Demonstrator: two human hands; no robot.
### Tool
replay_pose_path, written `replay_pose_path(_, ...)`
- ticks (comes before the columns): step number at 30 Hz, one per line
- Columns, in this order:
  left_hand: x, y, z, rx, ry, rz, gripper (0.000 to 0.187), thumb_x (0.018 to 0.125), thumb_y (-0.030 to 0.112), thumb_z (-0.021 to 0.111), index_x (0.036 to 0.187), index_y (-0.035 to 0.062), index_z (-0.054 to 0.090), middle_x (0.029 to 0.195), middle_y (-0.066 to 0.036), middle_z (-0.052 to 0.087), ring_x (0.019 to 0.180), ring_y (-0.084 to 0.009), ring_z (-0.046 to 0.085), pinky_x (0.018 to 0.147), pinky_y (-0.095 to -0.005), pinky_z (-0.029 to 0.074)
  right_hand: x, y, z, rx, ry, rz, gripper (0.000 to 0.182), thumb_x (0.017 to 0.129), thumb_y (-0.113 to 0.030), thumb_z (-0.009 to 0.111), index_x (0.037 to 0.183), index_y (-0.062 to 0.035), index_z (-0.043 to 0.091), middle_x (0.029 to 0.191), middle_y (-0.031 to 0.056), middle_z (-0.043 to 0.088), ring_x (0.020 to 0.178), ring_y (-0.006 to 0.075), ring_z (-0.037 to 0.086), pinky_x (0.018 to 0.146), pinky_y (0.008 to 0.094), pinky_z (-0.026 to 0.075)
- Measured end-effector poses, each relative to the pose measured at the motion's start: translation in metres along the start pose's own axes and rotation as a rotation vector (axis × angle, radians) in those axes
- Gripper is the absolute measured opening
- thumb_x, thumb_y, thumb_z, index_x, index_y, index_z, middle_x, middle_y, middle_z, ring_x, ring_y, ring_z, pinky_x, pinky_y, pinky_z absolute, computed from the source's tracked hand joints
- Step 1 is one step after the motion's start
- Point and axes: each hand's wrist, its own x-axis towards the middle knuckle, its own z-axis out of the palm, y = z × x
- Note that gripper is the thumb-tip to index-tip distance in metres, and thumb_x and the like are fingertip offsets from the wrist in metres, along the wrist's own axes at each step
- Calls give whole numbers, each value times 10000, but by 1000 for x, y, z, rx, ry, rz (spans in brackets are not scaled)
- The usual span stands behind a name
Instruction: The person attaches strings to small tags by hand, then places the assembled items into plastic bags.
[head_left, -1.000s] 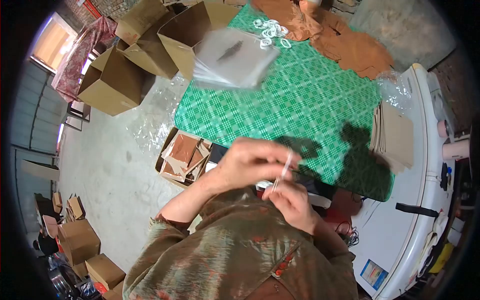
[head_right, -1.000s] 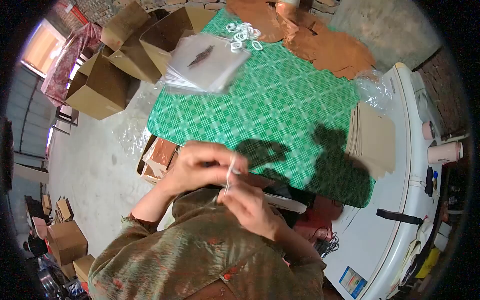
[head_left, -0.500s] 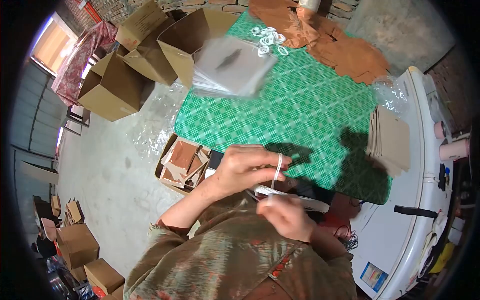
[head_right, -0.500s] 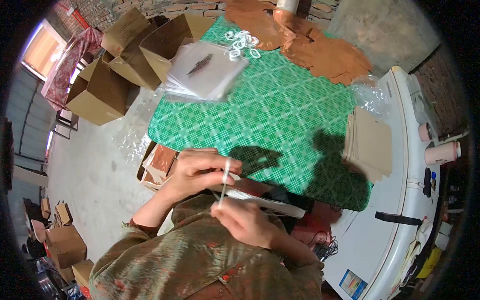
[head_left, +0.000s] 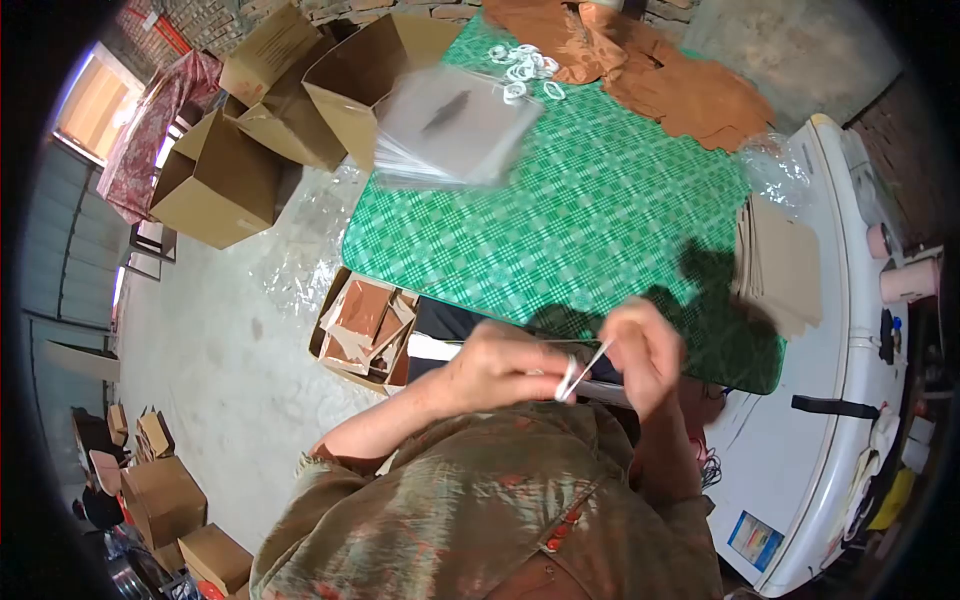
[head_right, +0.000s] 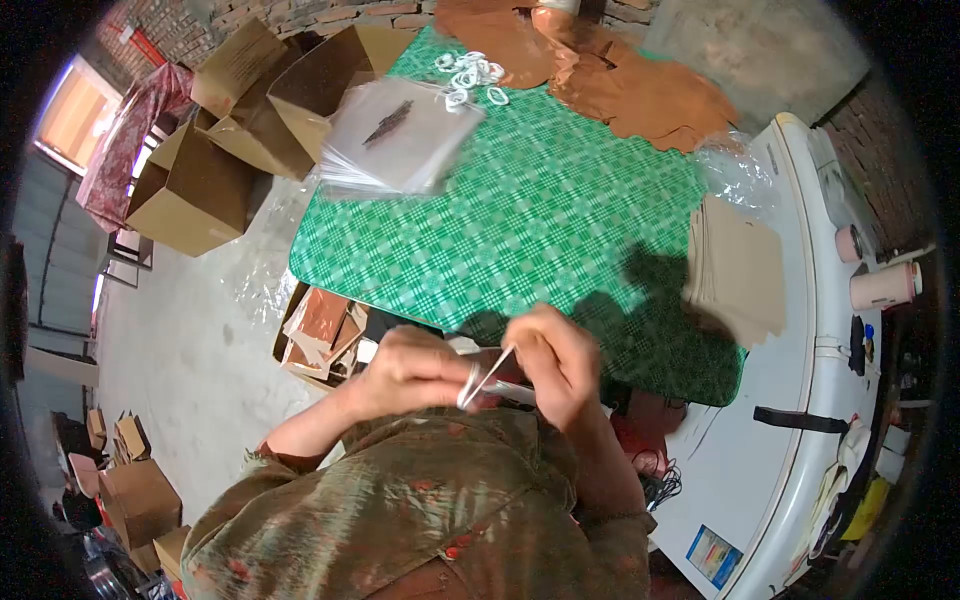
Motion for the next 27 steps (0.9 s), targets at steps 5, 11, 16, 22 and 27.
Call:
replay_pose_path(5, 16, 7, -18, 82, 238, 17, 210, 802, 137, 774, 995, 57, 761, 840, -61, 752, 647, -160, 711, 559, -273, 545, -33, 23, 43, -88, -339, -27, 79, 854, 18, 638, 896, -41, 606, 797, 70, 575, 716, 204, 578, 667, 318, 453)
replay_pose_path(11, 7, -8, 9, 40, 51, 11, 233, 808, 177, 786, 1021, 84, 765, 832, -71, 751, 647, -155, 705, 572, -270, 563, 4, 14, 1, -82, 48, 114, 16, 900, -12, 615, 909, -21, 604, 793, 47, 588, 737, 101, 572, 642, 260, 469)
replay_pose_path(16, 16, -23, -20, 127, 190, -202, 238, 830, 154, 764, 1054, 73, 757, 908, -65, 759, 688, -156, 716, 613, -264, 569, -26, 5, 37, -68, -365, -36, 32, 903, -29, 635, 935, -31, 631, 788, 107, 610, 715, 253, 625, 666, 323, 482)
replay_pose_path(22, 7, -18, -5, 91, 108, -91, 251, 807, 131, 778, 1046, 57, 753, 928, -84, 757, 766, -180, 740, 636, -270, 575, -19, 49, 26, -43, -37, 229, 58, 897, -29, 604, 934, -26, 648, 830, 85, 671, 760, 180, 643, 680, 317, 501)
replay_pose_path(27, -3, -41, -3, 244, 60, -74, 242, 803, 132, 776, 1036, 73, 752, 880, -107, 743, 706, -228, 725, 612, -296, 576, -17, -5, 13, -175, -349, 61, 56, 893, -23, 626, 934, -54, 647, 760, 49, 643, 730, 160, 622, 633, 326, 474)
